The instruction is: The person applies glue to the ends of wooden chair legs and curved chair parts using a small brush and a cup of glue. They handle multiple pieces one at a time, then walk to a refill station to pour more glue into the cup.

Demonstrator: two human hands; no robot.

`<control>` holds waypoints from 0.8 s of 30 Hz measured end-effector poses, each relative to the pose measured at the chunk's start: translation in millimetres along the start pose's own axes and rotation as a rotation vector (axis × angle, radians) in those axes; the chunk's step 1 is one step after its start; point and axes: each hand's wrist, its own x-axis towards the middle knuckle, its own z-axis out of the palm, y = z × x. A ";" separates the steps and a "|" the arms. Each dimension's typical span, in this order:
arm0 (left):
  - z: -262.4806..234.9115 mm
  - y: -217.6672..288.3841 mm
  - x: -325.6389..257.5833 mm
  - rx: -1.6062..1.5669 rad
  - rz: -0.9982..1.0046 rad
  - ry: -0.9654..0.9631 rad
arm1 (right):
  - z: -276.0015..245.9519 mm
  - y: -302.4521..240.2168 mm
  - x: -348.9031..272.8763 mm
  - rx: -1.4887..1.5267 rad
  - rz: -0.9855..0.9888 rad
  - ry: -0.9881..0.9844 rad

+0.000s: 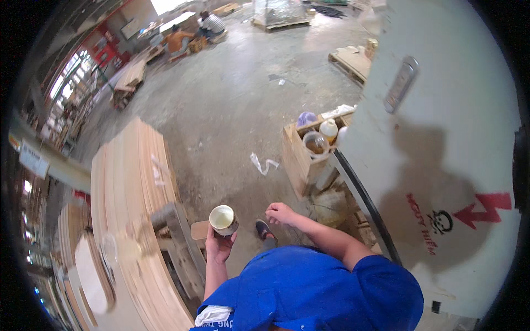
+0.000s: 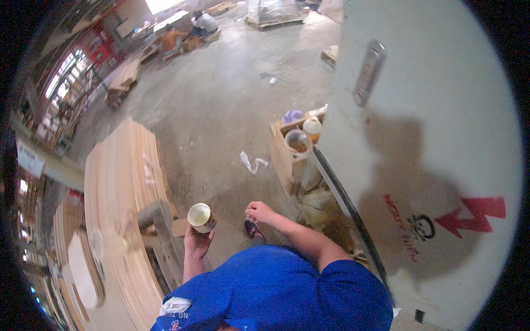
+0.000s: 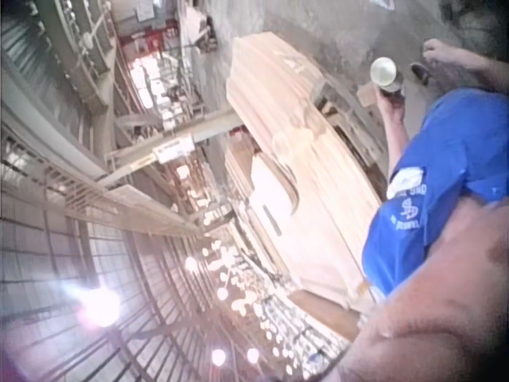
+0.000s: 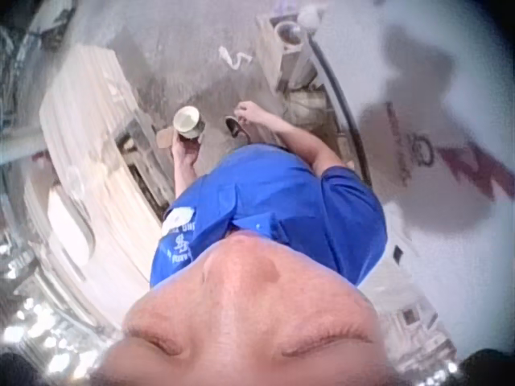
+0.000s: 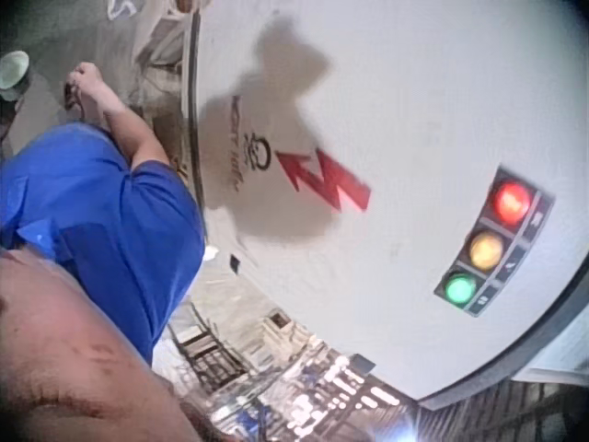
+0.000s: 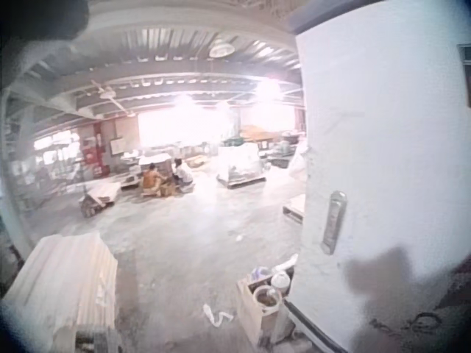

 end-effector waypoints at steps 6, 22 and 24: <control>56.2 116.7 146.2 0.118 -0.013 -0.300 | -43.3 -112.5 110.5 0.258 -0.133 0.169; 220.5 304.8 445.1 0.321 -0.147 -0.283 | -151.3 -229.5 342.0 0.622 -0.052 0.374; 223.6 326.0 478.3 0.297 -0.128 -0.221 | -177.3 -249.0 378.0 0.610 -0.074 0.443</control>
